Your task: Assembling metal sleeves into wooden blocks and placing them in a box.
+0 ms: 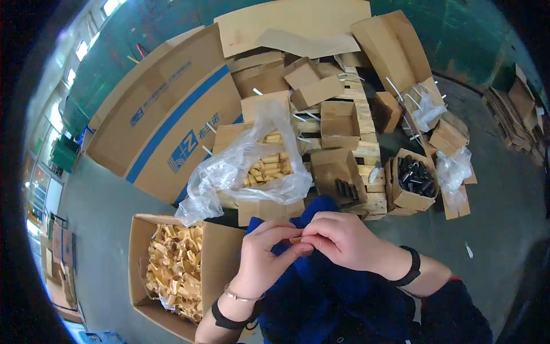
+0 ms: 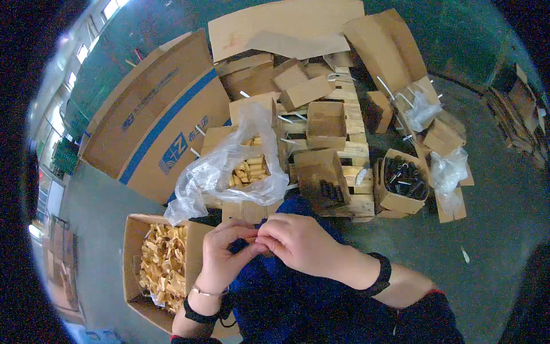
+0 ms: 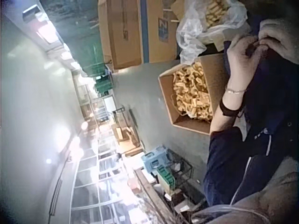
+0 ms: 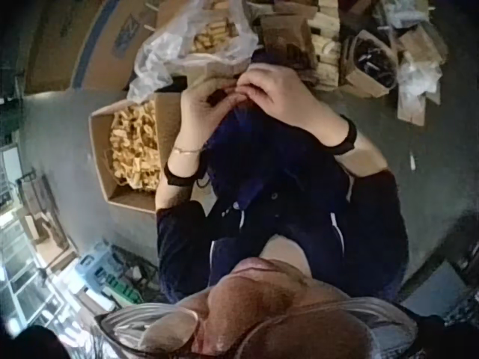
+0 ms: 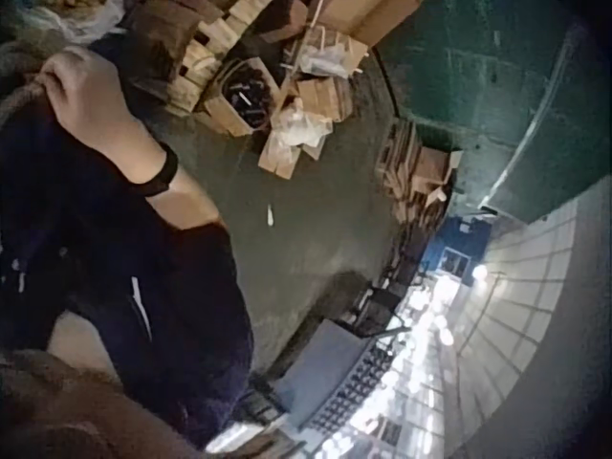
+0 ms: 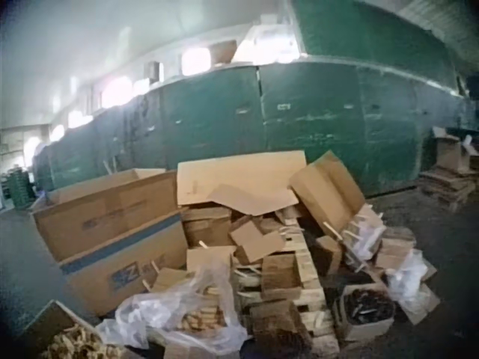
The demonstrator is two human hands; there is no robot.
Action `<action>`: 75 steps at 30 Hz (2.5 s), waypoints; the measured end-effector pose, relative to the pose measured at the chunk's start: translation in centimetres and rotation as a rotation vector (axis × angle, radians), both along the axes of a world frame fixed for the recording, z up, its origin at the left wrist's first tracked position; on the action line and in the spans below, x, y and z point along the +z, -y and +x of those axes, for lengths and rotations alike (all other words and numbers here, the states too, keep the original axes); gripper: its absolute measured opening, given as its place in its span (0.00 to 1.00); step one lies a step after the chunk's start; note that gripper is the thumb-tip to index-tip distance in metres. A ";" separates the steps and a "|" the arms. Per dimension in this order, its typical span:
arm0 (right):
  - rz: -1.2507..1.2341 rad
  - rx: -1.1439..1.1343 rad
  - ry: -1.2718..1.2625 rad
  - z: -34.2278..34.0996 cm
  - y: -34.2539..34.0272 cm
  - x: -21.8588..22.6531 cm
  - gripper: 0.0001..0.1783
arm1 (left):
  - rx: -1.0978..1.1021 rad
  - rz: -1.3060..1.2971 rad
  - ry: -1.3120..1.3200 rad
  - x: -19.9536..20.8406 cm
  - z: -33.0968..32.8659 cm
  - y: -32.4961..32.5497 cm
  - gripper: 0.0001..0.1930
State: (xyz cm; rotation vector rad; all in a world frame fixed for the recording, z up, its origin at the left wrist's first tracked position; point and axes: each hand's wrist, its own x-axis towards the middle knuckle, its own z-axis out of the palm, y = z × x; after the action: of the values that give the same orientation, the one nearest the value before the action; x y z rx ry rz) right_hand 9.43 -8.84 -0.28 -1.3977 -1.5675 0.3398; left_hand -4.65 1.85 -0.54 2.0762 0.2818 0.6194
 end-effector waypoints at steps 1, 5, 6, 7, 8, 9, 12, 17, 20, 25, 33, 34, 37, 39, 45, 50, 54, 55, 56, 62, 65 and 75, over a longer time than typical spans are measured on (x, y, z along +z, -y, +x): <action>0.011 -0.018 -0.002 0.0 0.2 0.0 0.03 | 0.039 0.162 -0.098 1.2 0.0 0.1 0.17; 0.018 -0.024 -0.012 -0.2 0.2 -0.3 0.02 | 0.105 0.231 -0.134 2.3 0.2 0.6 0.07; 0.019 -0.034 -0.013 -0.2 0.2 -0.4 0.02 | 0.108 0.312 -0.119 2.4 0.3 0.7 0.06; 0.021 -0.045 -0.015 -0.1 0.2 -0.5 0.02 | 0.110 0.393 -0.103 2.4 0.4 1.0 0.06; 0.022 -0.056 -0.014 -0.1 0.2 -0.5 0.02 | 0.113 0.473 -0.084 2.5 0.6 1.2 0.05; -0.033 -0.059 -0.173 -0.2 0.3 -0.3 0.02 | 0.097 0.557 -0.041 2.6 0.6 1.3 0.05; -0.163 -0.039 -0.616 -0.7 0.6 0.3 0.04 | 0.091 0.715 0.140 2.6 0.6 1.6 0.05; -0.207 -0.202 -1.084 0.1 0.1 -1.4 0.04 | 0.337 0.586 0.347 2.5 -1.4 1.6 0.05; -0.003 -0.240 -1.370 4.9 1.8 -4.8 0.04 | 0.505 0.188 0.431 2.4 -3.4 0.2 0.07; -0.008 -0.198 -1.204 4.5 2.1 -2.7 0.07 | 0.198 -0.658 0.204 1.1 -1.6 1.1 0.03; 0.080 -0.226 -0.130 2.1 2.1 1.3 0.02 | -0.094 0.028 -0.071 0.6 2.3 1.1 0.15; 0.106 -0.207 -0.100 1.9 2.0 1.5 0.02 | -0.138 0.030 -0.080 0.4 2.6 1.2 0.15; 0.139 -0.213 -0.121 1.9 2.0 1.3 0.03 | -0.180 0.069 -0.092 -0.1 3.2 1.9 0.14; 0.029 -0.205 -0.376 1.9 2.0 1.3 0.06 | -0.059 0.154 -0.079 -0.2 3.2 2.2 0.14; -0.289 -0.038 -0.661 2.9 2.1 1.1 0.11 | 0.134 0.533 -0.167 -0.1 2.6 2.3 0.14; -0.273 -0.171 -0.026 3.0 2.0 1.0 0.10 | 0.141 0.615 -0.158 -0.2 2.5 2.3 0.14; -0.380 -0.068 -0.357 2.4 2.3 1.6 0.09 | 0.008 0.001 -0.037 -0.9 1.7 2.7 0.15; -0.395 -0.036 -0.516 1.9 2.3 1.5 0.09 | -0.047 -0.276 0.017 -1.1 1.6 3.0 0.16; -0.408 -0.013 -0.711 1.5 2.3 1.3 0.10 | -0.101 -0.549 0.070 -1.1 1.5 3.4 0.17; -0.404 0.093 -1.237 -1.4 3.4 0.0 0.12 | 0.006 -1.511 0.184 -1.1 0.8 5.8 0.23; -0.353 -0.019 -0.920 -1.1 3.8 0.2 0.11 | 0.039 -1.597 0.148 -0.9 1.1 5.5 0.24; -0.026 -0.047 -0.067 1.4 2.5 2.2 0.16 | -0.012 -1.239 -0.240 -0.2 0.8 3.8 0.21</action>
State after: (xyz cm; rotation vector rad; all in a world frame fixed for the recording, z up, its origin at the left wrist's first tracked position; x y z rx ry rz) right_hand 10.87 -11.30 1.91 -1.4267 -1.4783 0.3755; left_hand -3.86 -1.98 -0.72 0.9345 0.6005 0.0834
